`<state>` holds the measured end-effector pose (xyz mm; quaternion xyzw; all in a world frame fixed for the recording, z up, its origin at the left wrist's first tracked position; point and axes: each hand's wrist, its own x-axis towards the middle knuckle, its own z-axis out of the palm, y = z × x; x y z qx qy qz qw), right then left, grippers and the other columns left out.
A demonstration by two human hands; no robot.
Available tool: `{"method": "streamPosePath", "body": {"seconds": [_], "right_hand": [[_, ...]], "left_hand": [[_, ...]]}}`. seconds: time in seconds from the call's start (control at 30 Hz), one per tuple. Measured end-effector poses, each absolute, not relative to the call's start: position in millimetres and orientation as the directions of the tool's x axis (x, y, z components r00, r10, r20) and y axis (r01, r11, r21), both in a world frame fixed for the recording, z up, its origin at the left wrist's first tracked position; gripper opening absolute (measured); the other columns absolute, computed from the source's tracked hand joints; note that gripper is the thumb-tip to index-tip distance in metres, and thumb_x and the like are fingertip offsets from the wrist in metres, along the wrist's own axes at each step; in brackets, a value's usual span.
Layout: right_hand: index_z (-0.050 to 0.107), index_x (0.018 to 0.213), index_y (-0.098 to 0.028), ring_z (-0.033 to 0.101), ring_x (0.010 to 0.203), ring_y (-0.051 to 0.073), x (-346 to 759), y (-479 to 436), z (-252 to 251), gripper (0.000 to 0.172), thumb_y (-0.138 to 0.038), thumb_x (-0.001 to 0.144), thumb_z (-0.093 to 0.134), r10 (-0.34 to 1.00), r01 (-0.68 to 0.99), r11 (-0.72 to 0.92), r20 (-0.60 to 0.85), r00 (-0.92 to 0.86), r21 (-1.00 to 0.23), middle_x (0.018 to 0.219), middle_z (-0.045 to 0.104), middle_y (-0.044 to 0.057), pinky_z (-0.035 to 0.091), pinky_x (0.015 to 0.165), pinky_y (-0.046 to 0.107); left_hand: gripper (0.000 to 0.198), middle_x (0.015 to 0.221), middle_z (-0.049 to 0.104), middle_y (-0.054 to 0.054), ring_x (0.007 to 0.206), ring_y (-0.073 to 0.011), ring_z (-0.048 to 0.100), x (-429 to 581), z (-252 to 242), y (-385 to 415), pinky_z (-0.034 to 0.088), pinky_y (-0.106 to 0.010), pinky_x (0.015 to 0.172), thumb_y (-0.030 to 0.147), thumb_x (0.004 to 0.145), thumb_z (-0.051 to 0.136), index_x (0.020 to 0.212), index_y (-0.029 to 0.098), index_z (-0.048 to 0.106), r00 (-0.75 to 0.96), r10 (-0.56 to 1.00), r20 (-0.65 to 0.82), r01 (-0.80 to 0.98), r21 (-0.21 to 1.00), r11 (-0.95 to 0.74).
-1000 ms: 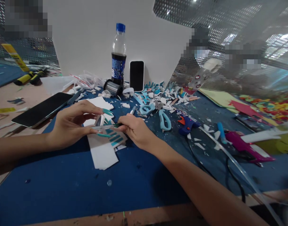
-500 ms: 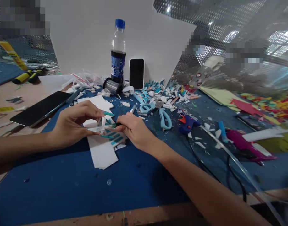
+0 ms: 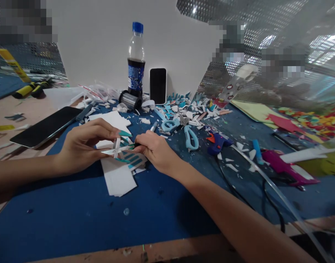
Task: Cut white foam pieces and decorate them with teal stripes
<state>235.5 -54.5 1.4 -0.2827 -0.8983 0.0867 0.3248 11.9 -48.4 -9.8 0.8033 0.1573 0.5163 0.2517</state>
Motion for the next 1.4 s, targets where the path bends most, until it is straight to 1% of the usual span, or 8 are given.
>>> {"method": "streamPosePath", "body": {"seconds": [0.23,0.37,0.5,0.57,0.73,0.93,1.17,1.4], "right_hand": [[0.047,0.072,-0.019,0.041,0.059,0.013,231.4,-56.5,-0.7,0.047,-0.054,0.096,0.027,0.574,0.442,0.819,0.536,-0.619,-0.367,0.063,0.049,0.0,0.033,0.058,0.025],[0.046,0.07,-0.02,0.041,0.059,0.014,231.0,-56.5,0.4,0.046,-0.054,0.096,0.028,0.567,0.441,0.823,0.567,-0.598,-0.358,0.061,0.049,0.001,0.033,0.057,0.026],[0.05,0.074,-0.019,0.042,0.06,0.014,234.6,-54.9,0.0,0.04,-0.048,0.096,0.035,0.555,0.448,0.828,0.609,-0.566,-0.338,0.062,0.05,0.001,0.033,0.058,0.026],[0.051,0.076,-0.019,0.042,0.06,0.014,236.2,-54.1,-0.6,0.038,-0.047,0.096,0.036,0.551,0.456,0.829,0.611,-0.568,-0.324,0.063,0.05,0.001,0.034,0.059,0.026],[0.052,0.076,-0.019,0.042,0.061,0.014,236.2,-54.1,0.8,0.041,-0.049,0.096,0.034,0.557,0.463,0.825,0.601,-0.573,-0.323,0.063,0.051,0.001,0.034,0.06,0.027],[0.052,0.074,-0.018,0.043,0.061,0.014,240.7,-50.2,1.5,0.041,-0.049,0.096,0.036,0.573,0.483,0.812,0.604,-0.554,-0.327,0.064,0.051,0.001,0.033,0.059,0.027],[0.052,0.073,-0.019,0.044,0.062,0.014,243.3,-46.4,0.0,0.038,-0.048,0.095,0.04,0.571,0.482,0.814,0.599,-0.562,-0.324,0.063,0.053,0.0,0.034,0.06,0.027],[0.053,0.073,-0.019,0.045,0.063,0.015,241.3,-50.4,1.2,0.038,-0.048,0.095,0.04,0.593,0.506,0.797,0.588,-0.55,-0.33,0.063,0.052,0.001,0.035,0.061,0.028]], "left_hand": [[0.029,0.094,0.063,-0.004,0.087,-0.0145,0.064,11.2,-10.9,-48.2,0.056,-0.024,0.075,0.01,0.069,0.079,0.093,0.017,0.064,0.452,0.507,0.734,0.034,0.553,-0.832],[0.03,0.097,0.062,-0.005,0.091,-0.0164,0.064,11.0,-7.9,-51.3,0.058,-0.027,0.079,0.011,0.071,0.077,0.096,0.018,0.064,0.483,0.563,0.671,0.03,0.629,-0.777],[0.06,0.118,0.06,-0.009,0.107,-0.0222,0.061,12.5,-3.9,-52.7,0.054,-0.036,0.096,0.022,0.068,0.081,0.123,0.021,0.056,0.54,0.642,0.544,0.02,0.754,-0.657],[0.069,0.125,0.058,-0.011,0.113,-0.0239,0.059,13.0,-3.4,-52.2,0.053,-0.037,0.098,0.024,0.068,0.081,0.131,0.022,0.052,0.548,0.669,0.501,0.016,0.794,-0.608],[0.049,0.118,0.062,-0.011,0.108,-0.0244,0.062,13.1,-4.0,-52.0,0.057,-0.037,0.093,0.023,0.073,0.077,0.119,0.019,0.063,0.533,0.708,0.462,-0.007,0.84,-0.543],[0.044,0.113,0.063,-0.011,0.106,-0.0215,0.062,12.9,0.1,-56.1,0.055,-0.033,0.095,0.02,0.073,0.076,0.115,0.014,0.063,0.474,0.742,0.474,-0.047,0.855,-0.516],[0.042,0.109,0.061,-0.009,0.102,-0.0202,0.062,12.2,-4.2,-50.7,0.055,-0.034,0.094,0.019,0.071,0.078,0.111,0.018,0.064,0.437,0.704,0.559,-0.075,0.803,-0.591],[0.043,0.108,0.06,-0.008,0.1,-0.0198,0.061,13.5,-4.7,-49.9,0.059,-0.03,0.083,0.02,0.068,0.081,0.108,0.021,0.065,0.413,0.707,0.574,-0.087,0.797,-0.597]]}}
